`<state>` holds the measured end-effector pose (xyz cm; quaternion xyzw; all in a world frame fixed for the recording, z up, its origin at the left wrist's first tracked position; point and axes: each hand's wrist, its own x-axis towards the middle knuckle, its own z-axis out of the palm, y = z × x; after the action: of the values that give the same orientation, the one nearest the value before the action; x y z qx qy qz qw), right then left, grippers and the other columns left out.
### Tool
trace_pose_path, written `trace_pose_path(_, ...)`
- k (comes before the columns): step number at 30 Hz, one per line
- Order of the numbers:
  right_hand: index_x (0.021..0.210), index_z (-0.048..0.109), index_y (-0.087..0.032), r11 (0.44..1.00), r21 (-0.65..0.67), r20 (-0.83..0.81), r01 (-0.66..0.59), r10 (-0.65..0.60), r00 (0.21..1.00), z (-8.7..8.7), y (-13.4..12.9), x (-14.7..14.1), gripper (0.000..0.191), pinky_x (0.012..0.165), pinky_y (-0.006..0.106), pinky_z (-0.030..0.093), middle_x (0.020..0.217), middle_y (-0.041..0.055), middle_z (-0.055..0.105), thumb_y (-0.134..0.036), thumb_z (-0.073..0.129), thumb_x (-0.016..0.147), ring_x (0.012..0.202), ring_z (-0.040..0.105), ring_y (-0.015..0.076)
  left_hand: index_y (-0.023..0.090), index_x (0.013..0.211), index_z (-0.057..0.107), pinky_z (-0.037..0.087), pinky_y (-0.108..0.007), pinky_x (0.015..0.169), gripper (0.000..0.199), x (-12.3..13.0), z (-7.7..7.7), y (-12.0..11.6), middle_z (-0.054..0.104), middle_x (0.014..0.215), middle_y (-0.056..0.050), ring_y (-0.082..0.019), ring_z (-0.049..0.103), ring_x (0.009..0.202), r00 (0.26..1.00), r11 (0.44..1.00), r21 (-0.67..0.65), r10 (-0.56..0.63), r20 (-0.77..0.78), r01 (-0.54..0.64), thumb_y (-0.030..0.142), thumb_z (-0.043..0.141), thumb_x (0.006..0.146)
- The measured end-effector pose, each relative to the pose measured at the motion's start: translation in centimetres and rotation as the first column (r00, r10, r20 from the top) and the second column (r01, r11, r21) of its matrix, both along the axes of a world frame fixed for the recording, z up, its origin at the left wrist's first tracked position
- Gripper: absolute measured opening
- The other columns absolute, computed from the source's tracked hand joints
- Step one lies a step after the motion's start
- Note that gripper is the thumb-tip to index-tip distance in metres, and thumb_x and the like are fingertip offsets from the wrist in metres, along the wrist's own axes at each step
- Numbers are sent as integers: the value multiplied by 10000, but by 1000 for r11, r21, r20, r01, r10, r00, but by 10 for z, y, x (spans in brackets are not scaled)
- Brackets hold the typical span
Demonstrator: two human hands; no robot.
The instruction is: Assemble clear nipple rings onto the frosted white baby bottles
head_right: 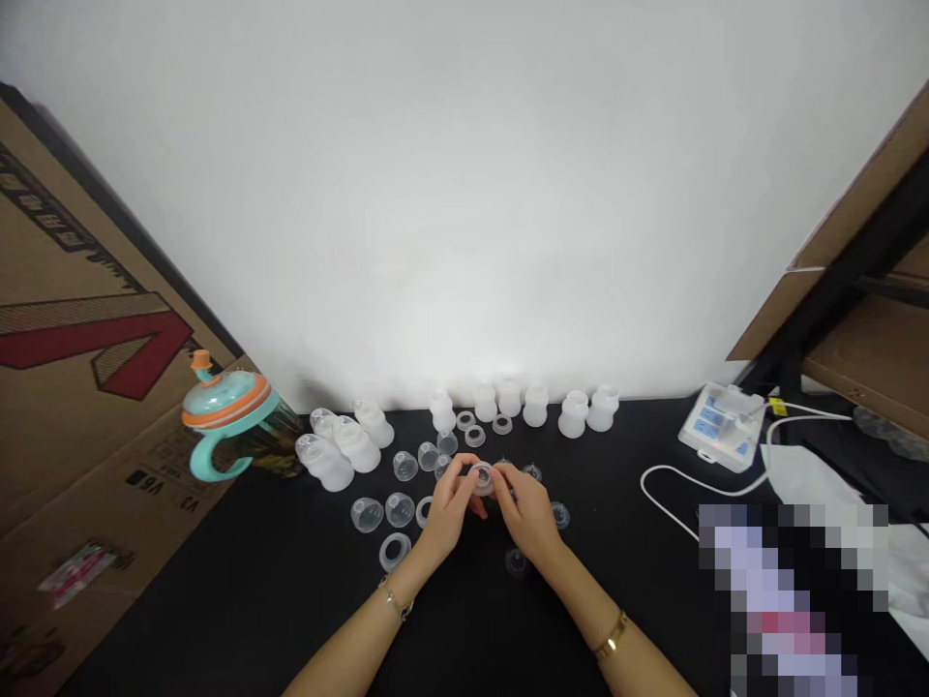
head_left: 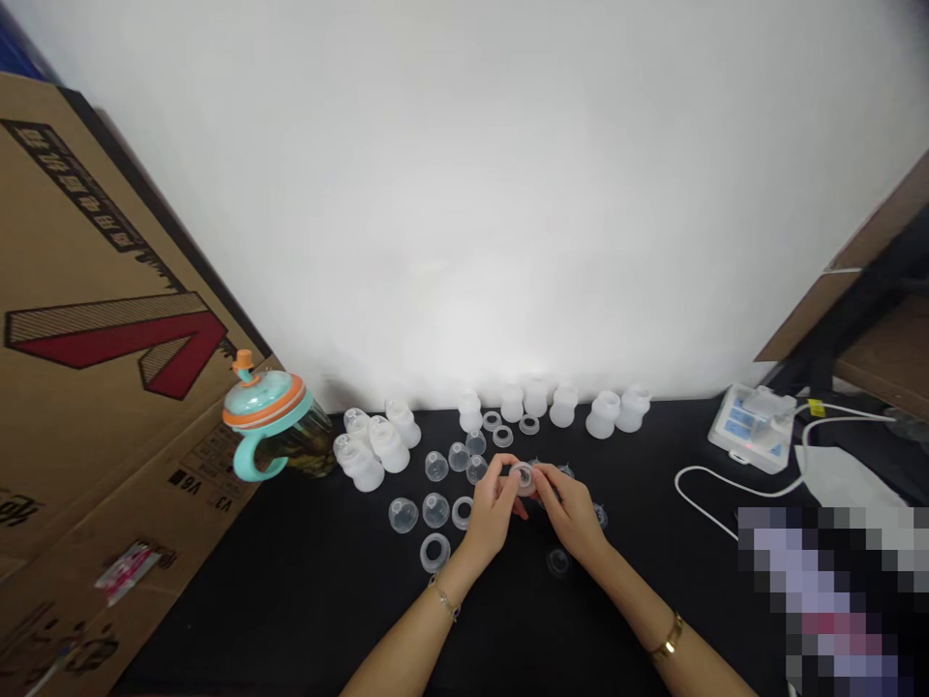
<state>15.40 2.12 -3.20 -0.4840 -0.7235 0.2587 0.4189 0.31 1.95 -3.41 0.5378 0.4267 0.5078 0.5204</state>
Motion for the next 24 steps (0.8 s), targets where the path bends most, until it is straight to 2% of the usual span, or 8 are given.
trace_pose_path(5, 1038, 673, -227, 999, 32, 5, 29, -29, 1000, -2, 1, 2, 343, 726, 300, 503, 897, 58, 727, -401, 379, 1018, 796, 678, 211, 206, 927, 569, 438, -211, 492, 274, -2, 3, 1, 624, 628, 27, -124, 565, 497, 983, 999, 47, 14, -183, -6, 474, 517, 924)
trace_pose_path(10, 1050, 683, -224, 997, 68, 46, 42, -45, 998, -6, 3, 2, 334, 802, 333, 513, 992, 77, 738, -378, 390, 1013, 894, 686, 233, 207, 864, 567, 441, -215, 505, 244, -4, 7, 0, 541, 581, 45, -132, 556, 516, 972, 998, 50, 39, -233, -28, 441, 527, 917)
trace_pose_path(14, 1044, 687, -227, 993, 111, 55, 42, -49, 997, -5, 3, 3, 309, 834, 343, 519, 1021, 79, 739, -369, 414, 1006, 932, 688, 238, 200, 795, 552, 436, -220, 531, 245, -5, 6, -1, 552, 600, 35, -128, 565, 532, 950, 993, 110, 62, -307, -29, 405, 518, 927)
trace_pose_path(19, 1075, 672, -226, 993, 113, 81, 24, -34, 996, -4, 1, 6, 290, 828, 325, 523, 1028, 76, 735, -368, 429, 1004, 923, 690, 227, 203, 879, 585, 409, -203, 469, 147, -5, 2, 2, 546, 559, 45, -131, 565, 499, 959, 999, 44, 29, -282, -17, 326, 510, 908)
trace_pose_path(24, 1150, 644, -217, 998, 59, 123, 21, -28, 992, -4, 0, 7, 315, 740, 298, 542, 969, 65, 737, -407, 447, 994, 829, 691, 211, 196, 905, 610, 440, -205, 484, 158, -10, 7, 6, 539, 578, 49, -118, 537, 492, 977, 997, 47, 77, -200, -69, 333, 534, 884)
